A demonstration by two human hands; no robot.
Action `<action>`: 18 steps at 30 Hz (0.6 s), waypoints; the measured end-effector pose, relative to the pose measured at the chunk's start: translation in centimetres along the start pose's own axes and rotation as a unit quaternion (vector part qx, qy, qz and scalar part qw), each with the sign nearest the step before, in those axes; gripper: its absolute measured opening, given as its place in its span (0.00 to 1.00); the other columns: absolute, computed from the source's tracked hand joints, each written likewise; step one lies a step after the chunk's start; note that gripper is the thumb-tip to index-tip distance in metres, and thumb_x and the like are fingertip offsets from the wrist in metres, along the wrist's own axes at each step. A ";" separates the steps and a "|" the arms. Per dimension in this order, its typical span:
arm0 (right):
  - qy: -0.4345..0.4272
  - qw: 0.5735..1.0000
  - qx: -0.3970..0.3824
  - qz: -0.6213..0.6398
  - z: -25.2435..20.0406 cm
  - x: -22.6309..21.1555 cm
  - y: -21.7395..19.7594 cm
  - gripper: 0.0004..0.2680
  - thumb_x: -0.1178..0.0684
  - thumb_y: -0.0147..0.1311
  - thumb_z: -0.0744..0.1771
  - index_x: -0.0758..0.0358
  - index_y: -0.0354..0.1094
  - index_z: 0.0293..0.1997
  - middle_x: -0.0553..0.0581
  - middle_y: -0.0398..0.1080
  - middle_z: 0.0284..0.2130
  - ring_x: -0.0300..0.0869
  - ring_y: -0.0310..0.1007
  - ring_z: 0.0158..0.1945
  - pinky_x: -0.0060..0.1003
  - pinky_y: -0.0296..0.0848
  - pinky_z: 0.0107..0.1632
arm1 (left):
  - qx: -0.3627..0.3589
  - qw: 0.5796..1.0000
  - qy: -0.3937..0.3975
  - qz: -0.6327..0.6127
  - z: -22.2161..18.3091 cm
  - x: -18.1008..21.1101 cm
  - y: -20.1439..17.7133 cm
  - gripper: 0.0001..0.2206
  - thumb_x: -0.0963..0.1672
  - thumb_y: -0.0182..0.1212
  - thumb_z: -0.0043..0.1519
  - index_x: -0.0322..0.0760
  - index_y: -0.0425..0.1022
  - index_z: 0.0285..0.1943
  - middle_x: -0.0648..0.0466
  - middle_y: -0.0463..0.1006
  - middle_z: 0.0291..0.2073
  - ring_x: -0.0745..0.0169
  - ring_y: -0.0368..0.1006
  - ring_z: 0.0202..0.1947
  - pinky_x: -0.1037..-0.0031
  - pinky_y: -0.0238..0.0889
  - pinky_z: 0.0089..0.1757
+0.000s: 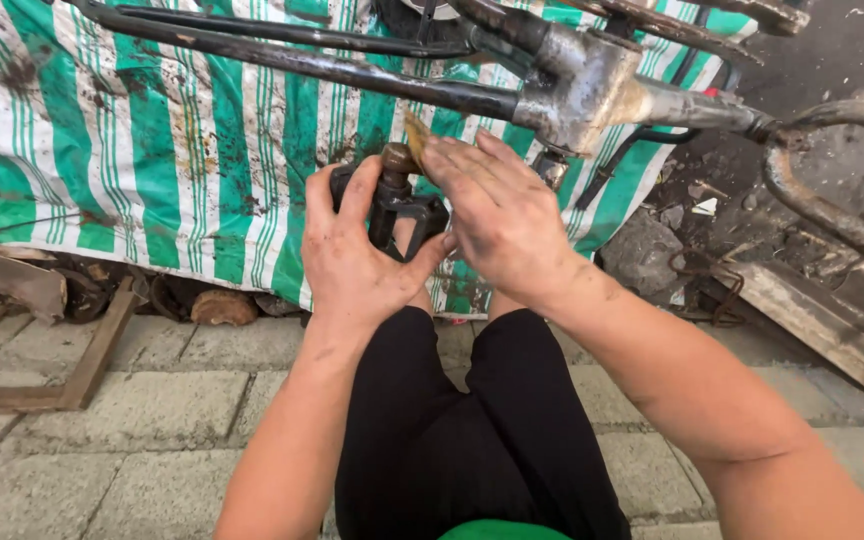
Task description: Cleaning and sanding a bicycle frame and components to remove rust and dirt.
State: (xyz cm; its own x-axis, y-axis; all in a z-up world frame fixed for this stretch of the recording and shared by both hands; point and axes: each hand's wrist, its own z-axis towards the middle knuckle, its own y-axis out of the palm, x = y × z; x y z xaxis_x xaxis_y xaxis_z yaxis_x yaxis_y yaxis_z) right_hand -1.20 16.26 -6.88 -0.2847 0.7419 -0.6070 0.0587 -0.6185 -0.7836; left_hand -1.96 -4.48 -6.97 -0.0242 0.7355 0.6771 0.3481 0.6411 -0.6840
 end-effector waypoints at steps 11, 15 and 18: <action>-0.193 0.967 0.020 -0.167 -3.5 9.8 -9.7 0.08 0.67 0.69 0.73 0.76 0.84 0.60 0.71 0.85 0.57 0.65 0.71 0.62 0.53 0.78 0.58 | -0.073 0.995 -0.035 -0.062 1.8 -1.7 2.5 0.44 0.63 0.74 0.60 0.37 0.67 0.78 0.44 0.59 0.71 0.37 0.62 0.72 0.43 0.69 0.60; -0.155 0.953 -0.015 -0.261 -3.2 10.0 -9.5 0.17 0.64 0.56 0.73 0.64 0.78 0.72 0.61 0.80 0.68 0.62 0.77 0.53 0.50 0.75 0.45 | -0.005 0.999 -0.003 -0.044 1.6 -0.9 2.6 0.41 0.63 0.70 0.62 0.34 0.70 0.73 0.42 0.62 0.67 0.35 0.65 0.68 0.43 0.70 0.58; -0.117 0.898 -0.067 -0.420 -1.3 8.6 -9.7 0.18 0.54 0.60 0.72 0.48 0.80 0.74 0.49 0.78 0.72 0.37 0.69 0.33 0.30 0.61 0.29 | 0.023 1.000 0.020 -0.001 0.7 0.0 2.3 0.36 0.58 0.78 0.60 0.35 0.72 0.70 0.42 0.62 0.63 0.35 0.67 0.63 0.43 0.71 0.51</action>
State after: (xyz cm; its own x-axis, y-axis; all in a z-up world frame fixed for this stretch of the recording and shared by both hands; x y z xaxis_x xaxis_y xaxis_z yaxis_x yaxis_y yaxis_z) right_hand -2.97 28.93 -4.67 -0.4748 0.8477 0.2365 -0.1605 0.1809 -0.9703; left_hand -1.82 -2.86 -8.70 0.0132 0.7261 0.6874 0.3044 0.6519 -0.6945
